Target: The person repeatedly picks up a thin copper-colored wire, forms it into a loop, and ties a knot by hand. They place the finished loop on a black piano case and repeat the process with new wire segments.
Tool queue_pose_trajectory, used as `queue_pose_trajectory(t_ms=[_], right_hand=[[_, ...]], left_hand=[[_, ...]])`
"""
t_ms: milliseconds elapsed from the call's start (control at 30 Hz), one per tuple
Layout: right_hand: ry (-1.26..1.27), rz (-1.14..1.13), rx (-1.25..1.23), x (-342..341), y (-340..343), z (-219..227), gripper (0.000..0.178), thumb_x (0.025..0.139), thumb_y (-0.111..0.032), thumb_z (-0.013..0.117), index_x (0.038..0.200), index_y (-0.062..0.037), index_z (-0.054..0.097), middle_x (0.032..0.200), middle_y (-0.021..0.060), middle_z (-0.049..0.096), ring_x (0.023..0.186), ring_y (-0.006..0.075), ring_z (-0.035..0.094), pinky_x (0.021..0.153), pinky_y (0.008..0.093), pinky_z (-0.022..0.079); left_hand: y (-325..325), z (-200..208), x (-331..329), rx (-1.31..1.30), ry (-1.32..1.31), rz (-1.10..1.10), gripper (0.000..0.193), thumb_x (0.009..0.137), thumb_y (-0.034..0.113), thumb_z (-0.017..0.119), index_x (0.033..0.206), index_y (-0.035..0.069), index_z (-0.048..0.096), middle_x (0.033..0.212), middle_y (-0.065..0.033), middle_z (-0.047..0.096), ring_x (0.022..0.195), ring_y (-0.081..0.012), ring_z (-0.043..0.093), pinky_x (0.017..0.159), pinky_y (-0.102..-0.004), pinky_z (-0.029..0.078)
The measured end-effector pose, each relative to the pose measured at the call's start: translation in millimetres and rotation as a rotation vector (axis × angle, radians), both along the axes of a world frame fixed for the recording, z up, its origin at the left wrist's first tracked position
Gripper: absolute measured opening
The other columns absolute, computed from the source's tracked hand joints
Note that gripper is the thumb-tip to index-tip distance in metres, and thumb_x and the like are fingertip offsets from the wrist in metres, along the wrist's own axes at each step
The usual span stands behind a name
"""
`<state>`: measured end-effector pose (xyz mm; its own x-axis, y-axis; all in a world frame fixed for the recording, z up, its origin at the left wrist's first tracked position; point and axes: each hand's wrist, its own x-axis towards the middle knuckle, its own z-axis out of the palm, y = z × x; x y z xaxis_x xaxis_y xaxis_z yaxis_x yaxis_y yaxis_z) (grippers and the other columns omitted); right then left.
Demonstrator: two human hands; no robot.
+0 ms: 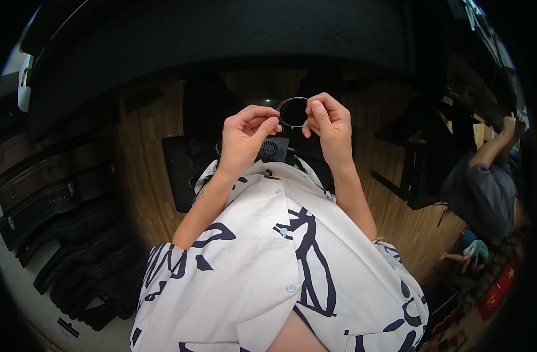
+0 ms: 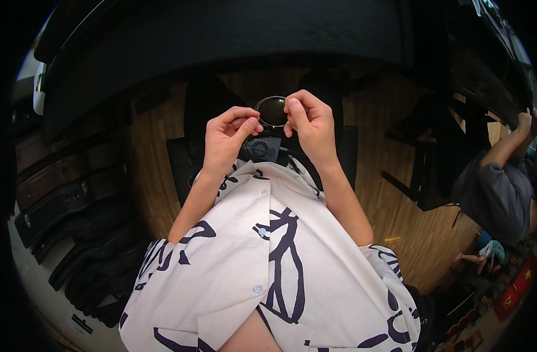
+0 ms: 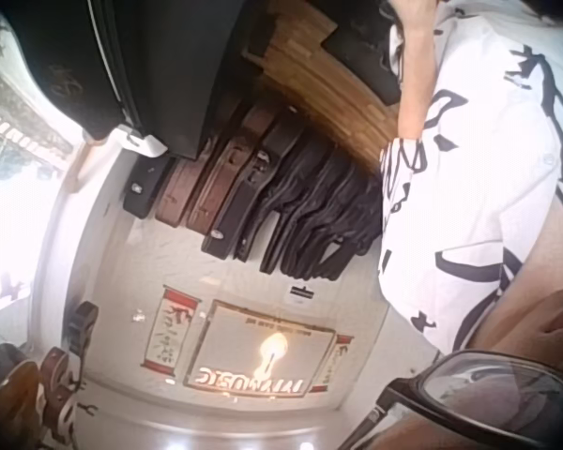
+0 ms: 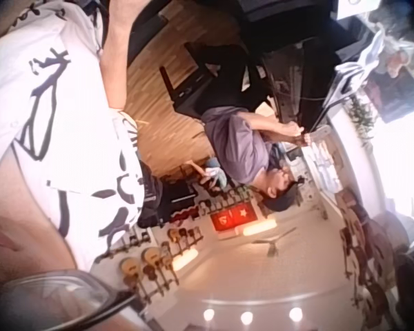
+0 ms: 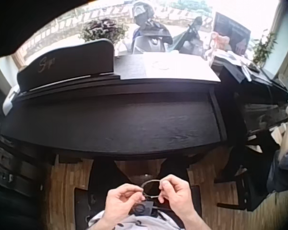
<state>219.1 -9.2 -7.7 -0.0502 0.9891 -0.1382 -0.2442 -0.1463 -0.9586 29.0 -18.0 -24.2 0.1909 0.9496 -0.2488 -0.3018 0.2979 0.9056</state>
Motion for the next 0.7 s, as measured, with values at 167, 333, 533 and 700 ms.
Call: queue_pose_trajectory(t_ms=[167,333,533,700], right_hand=[[0.078,-0.006,-0.04,0.2,-1.3,-3.9,0.024,0.102,-0.017,0.054,0.086,-0.0003,0.06,0.058,-0.0051,0.04,0.05,0.0028,0.035,0.05,0.0238,0.044],[0.111,0.008,-0.065,-2.5,-2.2,-4.3,0.024,0.103,-0.017,0.054,0.085,-0.0005,0.059,0.058,-0.005,0.041,0.05,0.0027,0.035,0.049,0.0237,0.043],[0.063,0.014,-0.062,-5.9,-4.6,-2.4,0.024,0.103,-0.015,0.053,0.085,-0.0004,0.06,0.059,-0.0027,0.046,0.05,0.0034,0.041,0.051,0.023,0.046],[0.034,0.042,-0.019,-9.7,-7.6,-7.6,0.023,0.103,-0.013,0.052,0.086,0.0,0.06,0.061,-0.0005,0.051,0.051,0.0049,0.048,0.054,0.0238,0.05]], left_hand=[[1.9,-3.4,-2.5,0.254,0.34,0.031,0.012,0.088,-0.002,0.071,0.1,-0.001,0.074,0.099,-0.0065,0.067,0.081,-0.0113,0.066,0.075,-0.0219,0.052],[0.0,-0.6,-3.8,0.065,0.17,0.075,0.011,0.086,-0.002,0.073,0.097,-0.003,0.075,0.092,-0.0063,0.069,0.079,-0.0114,0.068,0.073,-0.0217,0.055],[-0.6,-5.1,-1.5,-0.044,0.06,0.129,0.018,0.084,-0.004,0.076,0.101,-0.003,0.073,0.095,-0.0107,0.072,0.089,-0.0157,0.071,0.083,-0.0248,0.057],[-1.1,-5.1,6.4,-0.02,0.009,0.161,0.018,0.084,-0.003,0.076,0.101,-0.004,0.071,0.093,-0.012,0.073,0.088,-0.017,0.072,0.084,-0.0265,0.057]])
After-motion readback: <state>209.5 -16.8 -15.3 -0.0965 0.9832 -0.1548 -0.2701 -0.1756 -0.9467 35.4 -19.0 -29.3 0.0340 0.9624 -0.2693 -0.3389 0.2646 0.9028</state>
